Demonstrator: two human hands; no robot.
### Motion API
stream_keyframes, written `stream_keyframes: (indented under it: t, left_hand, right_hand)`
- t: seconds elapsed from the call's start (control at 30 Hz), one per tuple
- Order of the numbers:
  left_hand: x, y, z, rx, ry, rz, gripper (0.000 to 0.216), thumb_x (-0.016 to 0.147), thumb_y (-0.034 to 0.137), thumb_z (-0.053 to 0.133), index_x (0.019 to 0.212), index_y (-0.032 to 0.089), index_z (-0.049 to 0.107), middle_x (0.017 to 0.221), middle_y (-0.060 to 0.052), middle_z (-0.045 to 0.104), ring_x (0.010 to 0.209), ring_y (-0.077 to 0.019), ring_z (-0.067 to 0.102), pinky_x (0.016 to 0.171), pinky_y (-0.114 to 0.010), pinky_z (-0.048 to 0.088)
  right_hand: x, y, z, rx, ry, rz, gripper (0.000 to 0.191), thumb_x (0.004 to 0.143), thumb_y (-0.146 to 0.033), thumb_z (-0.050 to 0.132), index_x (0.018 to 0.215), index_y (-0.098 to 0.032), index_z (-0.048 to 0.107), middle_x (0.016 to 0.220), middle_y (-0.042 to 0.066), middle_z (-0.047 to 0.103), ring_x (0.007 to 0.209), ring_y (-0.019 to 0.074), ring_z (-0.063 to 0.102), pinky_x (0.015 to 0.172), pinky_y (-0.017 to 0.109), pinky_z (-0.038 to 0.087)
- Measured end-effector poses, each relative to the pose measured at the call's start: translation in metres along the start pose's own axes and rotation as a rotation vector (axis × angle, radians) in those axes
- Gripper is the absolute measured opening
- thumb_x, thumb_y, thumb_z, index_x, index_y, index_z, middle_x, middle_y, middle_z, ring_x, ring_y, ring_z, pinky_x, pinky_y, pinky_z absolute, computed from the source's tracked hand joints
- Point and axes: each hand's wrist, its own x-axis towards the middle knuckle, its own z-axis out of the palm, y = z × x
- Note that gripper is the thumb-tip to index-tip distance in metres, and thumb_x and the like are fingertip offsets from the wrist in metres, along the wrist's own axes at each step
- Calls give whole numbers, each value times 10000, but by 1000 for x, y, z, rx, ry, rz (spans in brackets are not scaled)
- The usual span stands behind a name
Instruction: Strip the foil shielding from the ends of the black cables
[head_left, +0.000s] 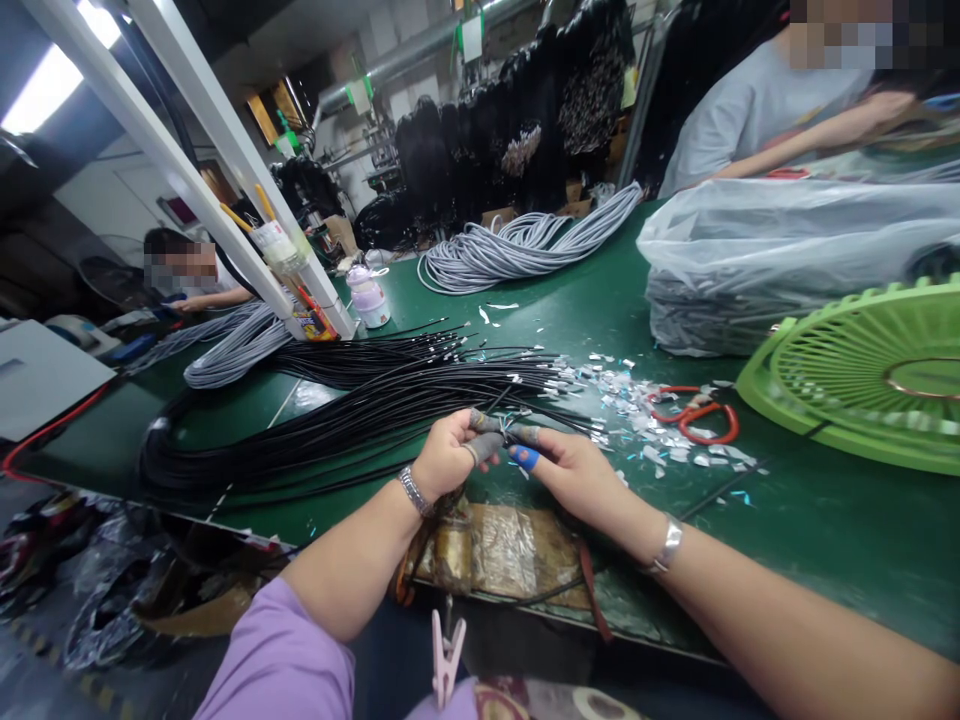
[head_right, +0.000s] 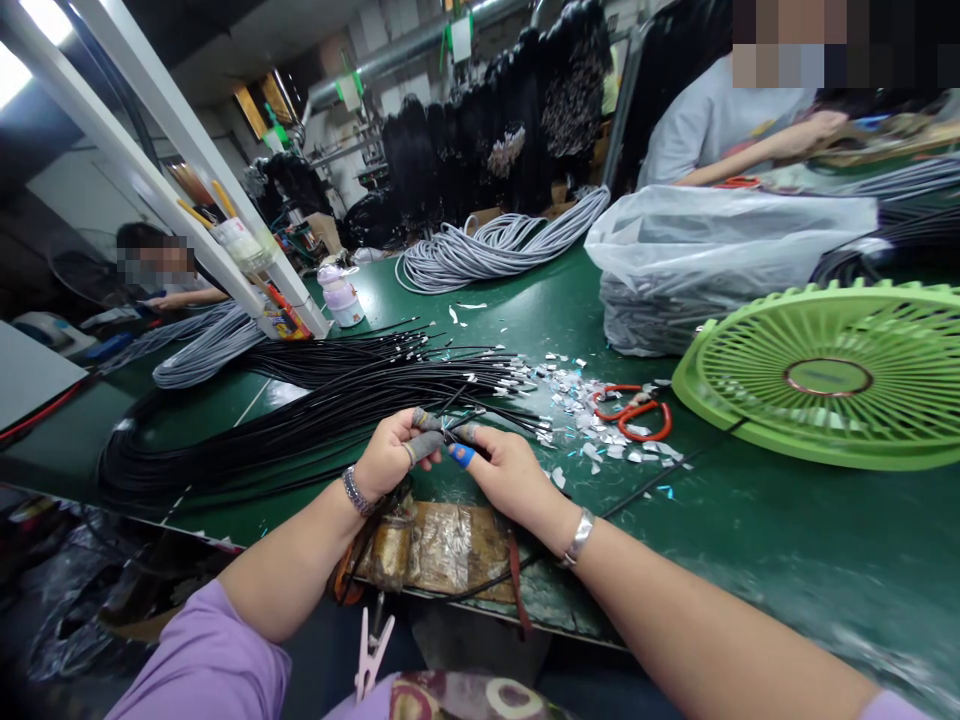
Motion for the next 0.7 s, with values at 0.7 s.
stream_keyframes:
  t: [0.7]
  left_hand:
    - [5, -2, -6, -135, -113, -150, 516, 552, 585, 732, 690, 166, 463, 525, 24, 587, 370, -69, 493, 341, -161, 288]
  right_hand:
    - [0, -1, 3, 74, 41, 69, 191, 746, -379, 529, 745, -210, 616, 726, 30, 673, 670, 195, 583, 639, 327, 466]
